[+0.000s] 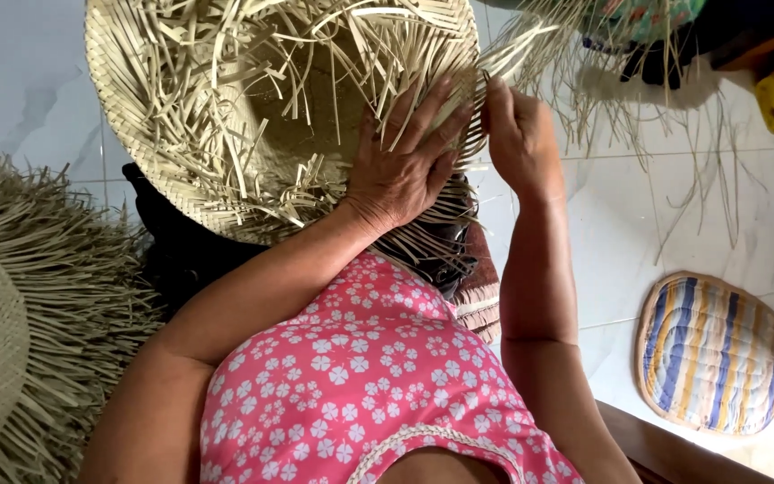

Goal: A person is weaving and tucking in loose straw strands to finish the brim of a handmade straw hat.

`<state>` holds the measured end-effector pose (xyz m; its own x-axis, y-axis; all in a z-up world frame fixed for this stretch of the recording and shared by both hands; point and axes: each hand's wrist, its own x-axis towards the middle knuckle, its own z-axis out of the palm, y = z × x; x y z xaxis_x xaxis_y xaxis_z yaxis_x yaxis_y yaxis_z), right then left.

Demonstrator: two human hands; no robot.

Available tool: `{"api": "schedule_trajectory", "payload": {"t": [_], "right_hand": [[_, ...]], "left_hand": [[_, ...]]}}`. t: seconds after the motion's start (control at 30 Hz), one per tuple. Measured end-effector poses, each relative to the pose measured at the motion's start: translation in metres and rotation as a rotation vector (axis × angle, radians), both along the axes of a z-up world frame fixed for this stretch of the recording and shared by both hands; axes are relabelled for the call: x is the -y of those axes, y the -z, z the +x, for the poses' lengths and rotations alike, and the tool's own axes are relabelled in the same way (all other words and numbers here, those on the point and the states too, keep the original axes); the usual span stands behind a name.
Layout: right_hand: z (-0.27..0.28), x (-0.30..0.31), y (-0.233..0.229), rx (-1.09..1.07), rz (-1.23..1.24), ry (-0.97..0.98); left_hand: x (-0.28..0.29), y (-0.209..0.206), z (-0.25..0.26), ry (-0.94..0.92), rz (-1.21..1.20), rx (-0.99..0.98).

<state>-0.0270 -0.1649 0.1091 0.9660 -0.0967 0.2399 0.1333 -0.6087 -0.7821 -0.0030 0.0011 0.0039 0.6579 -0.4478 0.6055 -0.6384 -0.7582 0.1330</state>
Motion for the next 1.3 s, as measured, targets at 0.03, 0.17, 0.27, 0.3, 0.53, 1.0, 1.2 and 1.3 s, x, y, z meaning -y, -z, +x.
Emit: {"api": "schedule_trajectory", "payload": {"t": [0.03,0.17,0.27,0.3,0.53,1.0,1.2,1.3], "right_hand": [[0.002,-0.001,0.002,0.000,-0.002,0.000],[0.006,-0.002,0.005,-0.025,-0.110,0.134],[0.012,-0.004,0.006,-0.050,-0.118,0.152],[0.014,-0.004,0.006,-0.071,-0.119,0.178],[0.026,-0.001,0.012,0.095,-0.107,0.046],[0.021,0.041,-0.002,-0.155,0.637,-0.146],[-0.022,0.072,-0.048,0.182,0.771,0.098],[-0.047,0.096,-0.063,0.398,0.573,-0.023]], "left_hand": [[0.000,0.001,0.001,0.000,-0.002,0.000],[0.002,0.004,0.002,0.015,-0.018,-0.018],[0.000,0.001,0.000,0.002,-0.001,-0.012],[-0.001,-0.002,-0.001,-0.002,-0.003,-0.004],[0.003,0.011,0.004,0.032,-0.064,0.014],[0.000,0.005,0.002,0.042,-0.037,-0.009],[0.001,0.011,0.004,0.045,-0.058,-0.009],[0.001,0.006,0.003,0.010,-0.024,-0.007]]}}
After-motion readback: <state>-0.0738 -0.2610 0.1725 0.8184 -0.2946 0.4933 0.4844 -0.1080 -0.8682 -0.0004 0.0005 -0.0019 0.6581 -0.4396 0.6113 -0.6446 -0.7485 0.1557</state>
